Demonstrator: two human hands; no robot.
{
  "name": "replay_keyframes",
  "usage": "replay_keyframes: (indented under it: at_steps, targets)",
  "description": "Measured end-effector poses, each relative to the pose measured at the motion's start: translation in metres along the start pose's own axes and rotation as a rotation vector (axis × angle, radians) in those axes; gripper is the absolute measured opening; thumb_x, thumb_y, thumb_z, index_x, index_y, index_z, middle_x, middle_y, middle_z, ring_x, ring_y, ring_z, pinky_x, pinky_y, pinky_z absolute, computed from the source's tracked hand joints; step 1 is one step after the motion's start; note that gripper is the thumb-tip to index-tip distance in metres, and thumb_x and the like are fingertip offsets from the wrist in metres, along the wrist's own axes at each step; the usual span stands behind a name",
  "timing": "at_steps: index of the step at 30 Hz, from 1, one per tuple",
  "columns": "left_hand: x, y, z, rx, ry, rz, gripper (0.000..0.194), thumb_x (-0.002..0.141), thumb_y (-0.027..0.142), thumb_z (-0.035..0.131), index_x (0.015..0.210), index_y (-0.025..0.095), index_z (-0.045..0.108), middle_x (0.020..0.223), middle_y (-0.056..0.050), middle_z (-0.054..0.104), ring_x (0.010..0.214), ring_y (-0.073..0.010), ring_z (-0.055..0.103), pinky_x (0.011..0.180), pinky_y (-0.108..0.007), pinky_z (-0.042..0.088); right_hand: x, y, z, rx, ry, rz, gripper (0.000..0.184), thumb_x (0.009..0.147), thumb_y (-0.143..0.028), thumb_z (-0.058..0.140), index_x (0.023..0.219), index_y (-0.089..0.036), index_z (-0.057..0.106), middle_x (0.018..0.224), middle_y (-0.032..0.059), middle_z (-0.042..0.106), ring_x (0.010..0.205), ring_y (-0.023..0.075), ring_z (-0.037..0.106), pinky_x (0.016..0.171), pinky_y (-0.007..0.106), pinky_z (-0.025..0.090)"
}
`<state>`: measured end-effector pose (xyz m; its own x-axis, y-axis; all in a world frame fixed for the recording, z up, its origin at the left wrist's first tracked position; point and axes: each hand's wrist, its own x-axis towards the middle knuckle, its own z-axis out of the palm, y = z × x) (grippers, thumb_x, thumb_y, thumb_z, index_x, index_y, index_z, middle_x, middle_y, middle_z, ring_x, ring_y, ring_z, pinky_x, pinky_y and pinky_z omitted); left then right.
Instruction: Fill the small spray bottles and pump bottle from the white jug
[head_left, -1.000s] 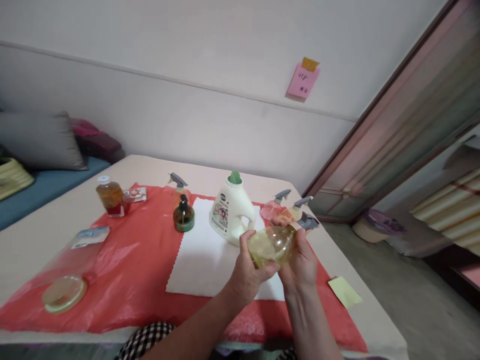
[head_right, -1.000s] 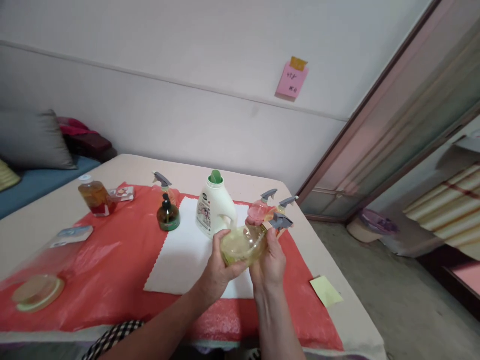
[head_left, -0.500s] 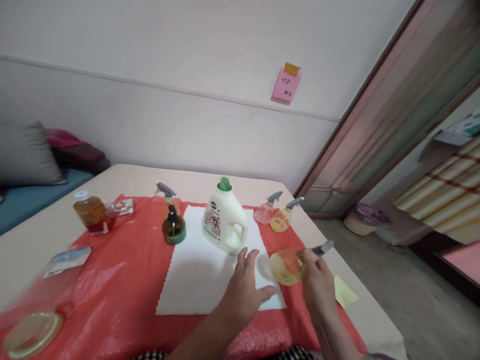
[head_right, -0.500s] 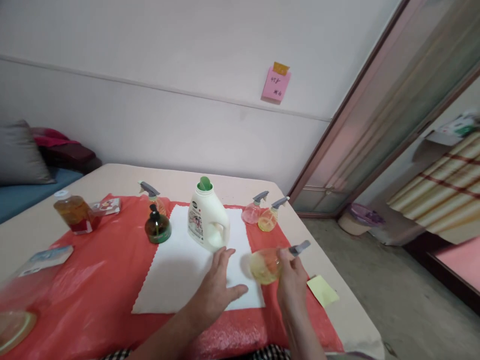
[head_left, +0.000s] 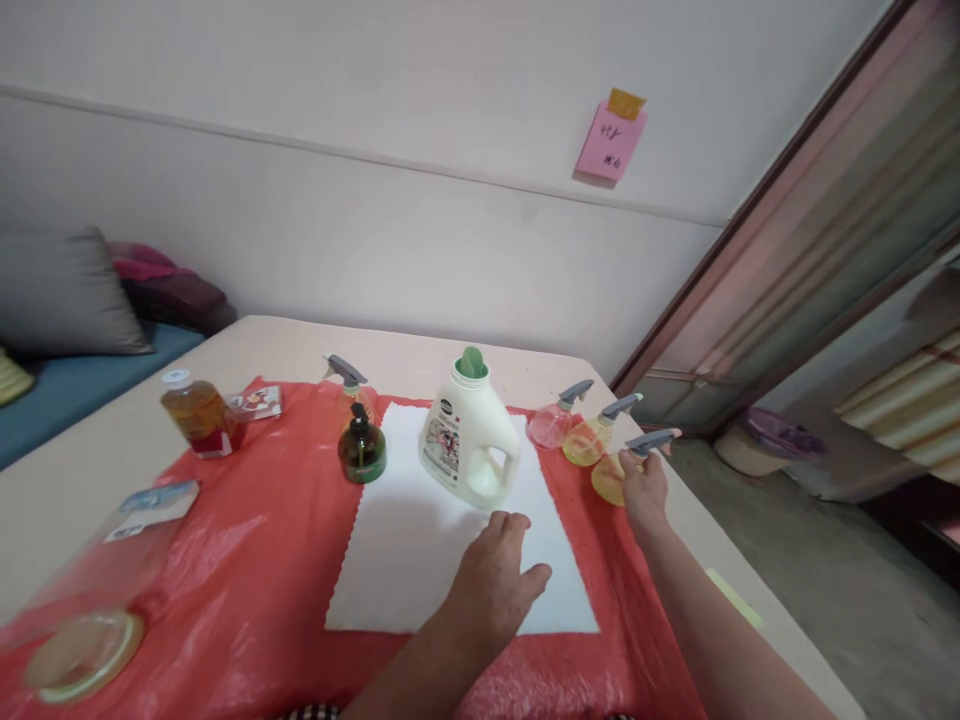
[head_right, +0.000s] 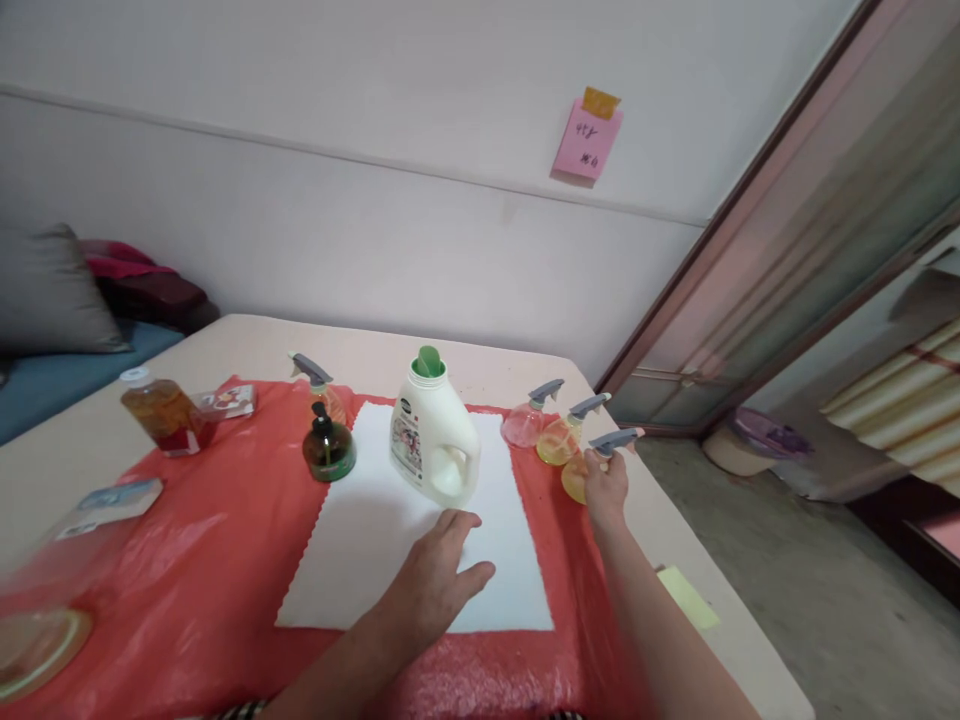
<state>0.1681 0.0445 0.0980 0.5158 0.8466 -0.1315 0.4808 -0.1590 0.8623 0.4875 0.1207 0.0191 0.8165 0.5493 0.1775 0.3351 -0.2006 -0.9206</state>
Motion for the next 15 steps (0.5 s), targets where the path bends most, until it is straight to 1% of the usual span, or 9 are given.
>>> replay_keyframes:
  at_steps: [2, 4, 6, 9, 10, 12, 13, 15]
  targets:
    - [0.0, 0.002, -0.002, 0.015, -0.005, -0.006, 0.043, 0.083, 0.025, 0.056, 0.124, 0.014, 0.062, 0.122, -0.015, 0.063, 0.109, -0.0288, 0.061, 0.098, -0.04, 0.045, 0.0, 0.001, -0.003, -0.022, -0.004, 0.036, 0.032, 0.094, -0.042, 0.063, 0.114, -0.017, 0.063, 0.11, 0.0056, 0.066, 0.096, 0.0189, 0.064, 0.086, 0.041, 0.055]
    - [0.0, 0.001, -0.002, 0.018, -0.008, -0.008, 0.042, 0.083, 0.025, 0.057, 0.123, 0.014, 0.063, 0.12, -0.015, 0.065, 0.107, -0.03, 0.062, 0.097, -0.041, 0.046, -0.004, 0.0, -0.009, -0.03, 0.011, 0.062, 0.035, 0.091, -0.043, 0.065, 0.115, -0.017, 0.062, 0.113, 0.0066, 0.066, 0.101, 0.0212, 0.063, 0.092, 0.045, 0.053]
    - [0.001, -0.001, 0.001, 0.003, -0.002, -0.004, 0.041, 0.082, 0.025, 0.058, 0.121, 0.014, 0.064, 0.118, -0.016, 0.067, 0.107, -0.0316, 0.063, 0.096, -0.043, 0.047, -0.015, -0.005, -0.017, -0.02, 0.058, 0.084, 0.048, 0.084, -0.046, 0.07, 0.121, -0.017, 0.059, 0.122, 0.0095, 0.063, 0.114, 0.0267, 0.059, 0.1, 0.051, 0.047]
    - [0.004, -0.007, 0.006, -0.037, 0.055, 0.021, 0.035, 0.082, 0.025, 0.06, 0.114, 0.016, 0.068, 0.114, -0.015, 0.069, 0.108, -0.0325, 0.065, 0.095, -0.044, 0.048, -0.05, -0.016, -0.023, 0.035, 0.121, 0.115, 0.076, 0.074, -0.057, 0.071, 0.134, -0.016, 0.049, 0.14, 0.0155, 0.053, 0.132, 0.035, 0.047, 0.113, 0.055, 0.036]
    - [0.005, -0.009, 0.007, -0.058, 0.092, 0.044, 0.032, 0.082, 0.025, 0.061, 0.112, 0.016, 0.068, 0.112, -0.014, 0.07, 0.107, -0.0318, 0.066, 0.095, -0.043, 0.049, -0.066, -0.02, -0.022, 0.069, 0.107, 0.115, 0.081, 0.073, -0.059, 0.069, 0.138, -0.018, 0.046, 0.146, 0.0158, 0.049, 0.136, 0.0344, 0.044, 0.115, 0.053, 0.034]
    - [0.008, -0.012, 0.006, -0.122, 0.197, 0.116, 0.027, 0.081, 0.024, 0.062, 0.107, 0.017, 0.069, 0.107, -0.013, 0.071, 0.102, -0.0287, 0.068, 0.091, -0.041, 0.051, -0.101, -0.032, -0.013, 0.157, 0.025, 0.102, 0.083, 0.075, -0.061, 0.066, 0.143, -0.02, 0.043, 0.152, 0.0146, 0.046, 0.139, 0.0307, 0.044, 0.117, 0.048, 0.036]
    - [0.009, -0.013, 0.003, -0.163, 0.27, 0.161, 0.025, 0.081, 0.024, 0.062, 0.105, 0.017, 0.069, 0.104, -0.012, 0.071, 0.098, -0.0266, 0.069, 0.089, -0.039, 0.052, -0.118, -0.038, -0.006, 0.196, -0.025, 0.102, 0.083, 0.075, -0.06, 0.068, 0.143, -0.02, 0.044, 0.153, 0.0146, 0.045, 0.14, 0.03, 0.044, 0.117, 0.046, 0.036]
    - [0.012, -0.016, -0.008, -0.247, 0.461, 0.227, 0.021, 0.082, 0.023, 0.06, 0.101, 0.018, 0.068, 0.101, -0.009, 0.071, 0.092, -0.0219, 0.07, 0.085, -0.034, 0.054, -0.15, -0.05, 0.01, 0.266, -0.147, 0.107, 0.082, 0.074, -0.059, 0.072, 0.143, -0.021, 0.047, 0.154, 0.0142, 0.047, 0.14, 0.03, 0.046, 0.116, 0.046, 0.038]
